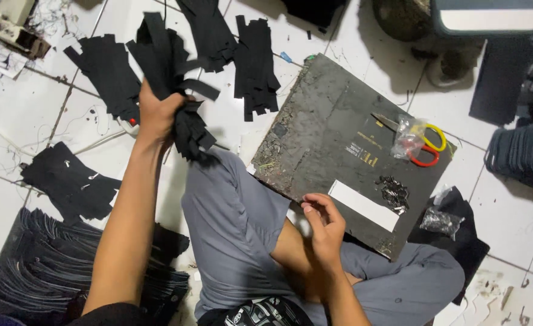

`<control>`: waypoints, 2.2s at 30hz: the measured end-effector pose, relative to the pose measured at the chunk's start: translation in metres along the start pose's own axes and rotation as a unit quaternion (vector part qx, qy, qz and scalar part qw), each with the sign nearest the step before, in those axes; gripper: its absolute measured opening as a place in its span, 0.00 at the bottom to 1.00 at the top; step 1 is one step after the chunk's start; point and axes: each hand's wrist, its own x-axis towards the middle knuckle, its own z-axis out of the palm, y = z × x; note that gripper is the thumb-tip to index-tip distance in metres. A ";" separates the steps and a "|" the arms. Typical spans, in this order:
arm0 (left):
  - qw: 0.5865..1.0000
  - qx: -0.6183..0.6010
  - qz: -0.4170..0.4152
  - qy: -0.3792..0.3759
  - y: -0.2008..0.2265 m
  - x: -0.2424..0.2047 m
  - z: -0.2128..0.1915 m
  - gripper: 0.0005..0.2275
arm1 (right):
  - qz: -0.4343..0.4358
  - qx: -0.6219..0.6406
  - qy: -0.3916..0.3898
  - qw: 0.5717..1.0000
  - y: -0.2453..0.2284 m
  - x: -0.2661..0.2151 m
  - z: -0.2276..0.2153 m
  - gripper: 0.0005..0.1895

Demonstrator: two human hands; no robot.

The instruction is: Inserting metal studs into pre-cut holes in black leather strips

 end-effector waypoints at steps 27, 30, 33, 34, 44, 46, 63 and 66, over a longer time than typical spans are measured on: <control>0.914 0.177 -0.128 -0.343 0.024 -0.098 0.194 0.29 | 0.107 -0.035 0.009 0.994 -0.029 0.130 0.015 0.42; 0.924 0.133 -0.136 -0.331 0.023 -0.103 0.203 0.34 | 0.150 -0.145 0.037 0.977 -0.040 0.142 0.025 0.43; 0.934 0.011 -0.159 -0.319 0.005 -0.108 0.203 0.40 | 0.161 -0.177 0.057 0.969 -0.015 0.163 0.029 0.48; 0.934 0.010 -0.159 -0.321 0.000 -0.113 0.203 0.40 | 0.161 -0.178 0.060 0.969 -0.008 0.167 0.029 0.48; 0.837 -0.400 -0.262 -0.265 0.008 -0.165 0.197 0.36 | 0.118 -0.093 0.054 0.987 -0.013 0.160 0.008 0.14; 0.843 -0.358 -0.279 -0.288 0.004 -0.163 0.187 0.39 | 0.097 -0.061 0.040 0.993 -0.030 0.149 -0.007 0.13; 0.698 0.389 0.435 -0.415 0.002 -0.142 0.144 0.39 | -0.207 -0.577 -0.227 0.757 -0.014 0.084 -0.038 0.34; 0.663 0.427 0.466 -0.401 0.004 -0.140 0.147 0.33 | -0.196 -0.561 -0.204 0.778 -0.032 0.071 -0.045 0.39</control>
